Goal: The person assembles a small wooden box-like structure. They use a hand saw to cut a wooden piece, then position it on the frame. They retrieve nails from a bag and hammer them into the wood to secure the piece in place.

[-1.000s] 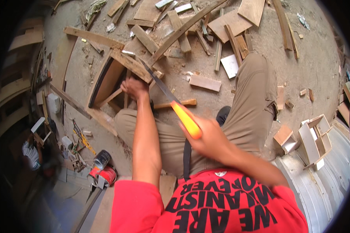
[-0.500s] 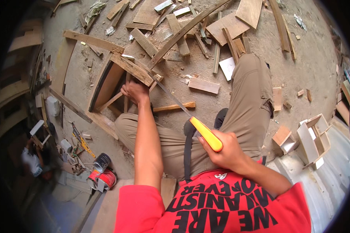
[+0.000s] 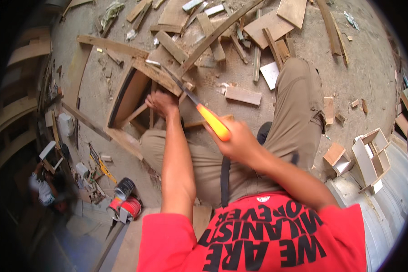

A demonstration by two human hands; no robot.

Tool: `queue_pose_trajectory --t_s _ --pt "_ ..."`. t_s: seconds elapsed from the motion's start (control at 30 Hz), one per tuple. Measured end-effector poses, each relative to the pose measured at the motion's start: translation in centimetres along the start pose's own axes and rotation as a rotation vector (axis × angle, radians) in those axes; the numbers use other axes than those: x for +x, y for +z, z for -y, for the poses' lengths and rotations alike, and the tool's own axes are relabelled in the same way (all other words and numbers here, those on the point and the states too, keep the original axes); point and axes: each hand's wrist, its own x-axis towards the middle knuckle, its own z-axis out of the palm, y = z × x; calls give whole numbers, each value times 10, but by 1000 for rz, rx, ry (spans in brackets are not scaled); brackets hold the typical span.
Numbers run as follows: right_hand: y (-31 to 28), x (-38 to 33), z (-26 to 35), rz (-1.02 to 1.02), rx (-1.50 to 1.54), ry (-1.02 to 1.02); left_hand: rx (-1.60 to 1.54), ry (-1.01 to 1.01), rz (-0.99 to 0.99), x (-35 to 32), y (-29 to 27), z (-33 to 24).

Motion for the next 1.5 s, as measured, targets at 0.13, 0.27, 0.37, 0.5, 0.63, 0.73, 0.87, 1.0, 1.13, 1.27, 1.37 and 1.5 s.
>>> queue_pose_trajectory --t_s 0.13,0.27,0.37,0.5,0.63,0.73,0.87,1.0,1.13,1.27,1.37,1.5 --pt "3 10 -6 50 -113 -20 -44 -9 -29 -2 8 9" --pt "-59 -65 37 49 -26 26 -116 -54 -61 -6 6 11" --pt "-29 -10 13 31 -3 -18 -162 -42 -117 2 12 9" --pt "6 36 -17 59 -82 -9 -136 12 -148 -7 8 14" --pt "23 -1 -13 -46 42 32 -247 136 -247 -11 16 11" --pt "17 4 -5 -1 53 153 -212 174 -199 -9 7 10" --pt "15 17 -9 -9 0 107 -263 142 -158 -4 -3 3" --pt "21 10 -13 -37 16 104 -253 139 -171 -3 -2 2" --pt "16 13 -3 34 -38 107 -249 126 -160 -1 -5 4" --pt "0 24 -9 66 -67 64 -176 96 -117 -1 -13 -3" --pt "-8 29 -13 95 -119 -13 -62 -3 38 -8 -11 -4" --pt "-13 32 -14 147 -106 -40 -9 -180 110 -10 13 4"
